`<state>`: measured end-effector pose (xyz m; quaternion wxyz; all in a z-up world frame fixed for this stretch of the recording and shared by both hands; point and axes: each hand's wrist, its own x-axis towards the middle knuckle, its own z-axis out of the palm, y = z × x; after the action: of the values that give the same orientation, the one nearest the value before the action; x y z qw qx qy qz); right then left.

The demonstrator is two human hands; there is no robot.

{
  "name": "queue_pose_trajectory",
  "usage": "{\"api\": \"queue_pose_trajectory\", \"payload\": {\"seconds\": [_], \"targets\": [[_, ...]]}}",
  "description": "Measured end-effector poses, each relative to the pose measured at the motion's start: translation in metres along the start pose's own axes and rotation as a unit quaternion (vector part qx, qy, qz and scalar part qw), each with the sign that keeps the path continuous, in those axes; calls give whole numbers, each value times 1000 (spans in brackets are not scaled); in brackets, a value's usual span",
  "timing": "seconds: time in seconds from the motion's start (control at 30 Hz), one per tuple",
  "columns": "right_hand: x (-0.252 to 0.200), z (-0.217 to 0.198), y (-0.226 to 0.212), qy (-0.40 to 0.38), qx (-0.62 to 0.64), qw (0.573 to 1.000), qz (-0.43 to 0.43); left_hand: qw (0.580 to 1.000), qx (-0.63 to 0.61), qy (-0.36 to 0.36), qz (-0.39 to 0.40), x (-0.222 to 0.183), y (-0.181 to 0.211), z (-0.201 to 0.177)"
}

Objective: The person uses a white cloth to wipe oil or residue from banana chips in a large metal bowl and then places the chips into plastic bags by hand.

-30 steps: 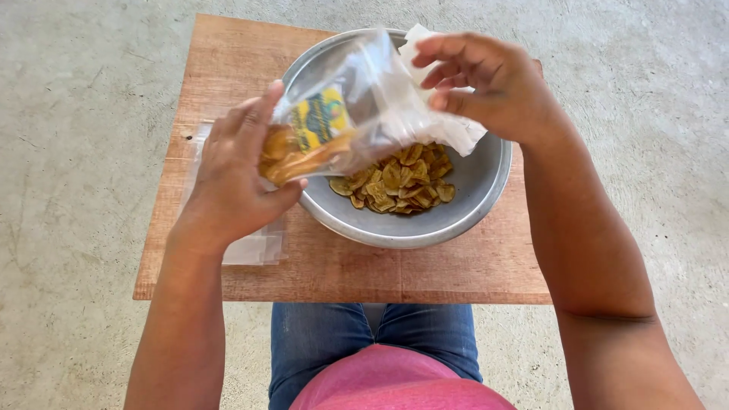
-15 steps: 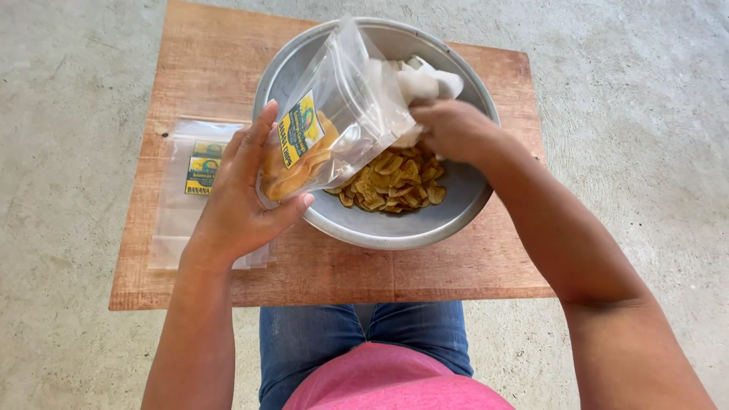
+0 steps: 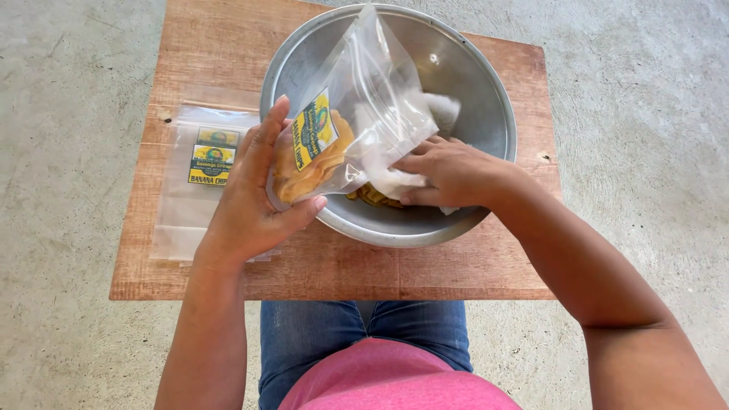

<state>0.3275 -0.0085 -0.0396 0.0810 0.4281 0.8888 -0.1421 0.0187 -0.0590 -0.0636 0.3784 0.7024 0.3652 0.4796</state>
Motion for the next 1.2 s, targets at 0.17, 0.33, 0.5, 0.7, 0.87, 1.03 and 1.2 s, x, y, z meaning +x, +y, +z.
{"api": "queue_pose_trajectory", "payload": {"seconds": [0.17,0.33,0.5,0.7,0.87,1.03,1.2], "targets": [[8,-7,-13,-66,41,992,100,1000,21,2,10,3,7,-1],[16,-12,-17,-116,-25,980,160,1000,26,4,8,2,6,1],[17,2,1,-19,23,991,130,1000,20,7,-9,5,10,0],[22,-33,17,45,156,964,209,999,-20,7,-24,4,7,1],[32,-75,-42,86,173,966,172,998,-48,9,-38,3,7,1],[70,-43,-53,114,108,987,14,999,-41,-1,-25,6,8,1],[87,-26,-45,125,29,981,-147,997,-71,1,-40,6,6,-1]]}}
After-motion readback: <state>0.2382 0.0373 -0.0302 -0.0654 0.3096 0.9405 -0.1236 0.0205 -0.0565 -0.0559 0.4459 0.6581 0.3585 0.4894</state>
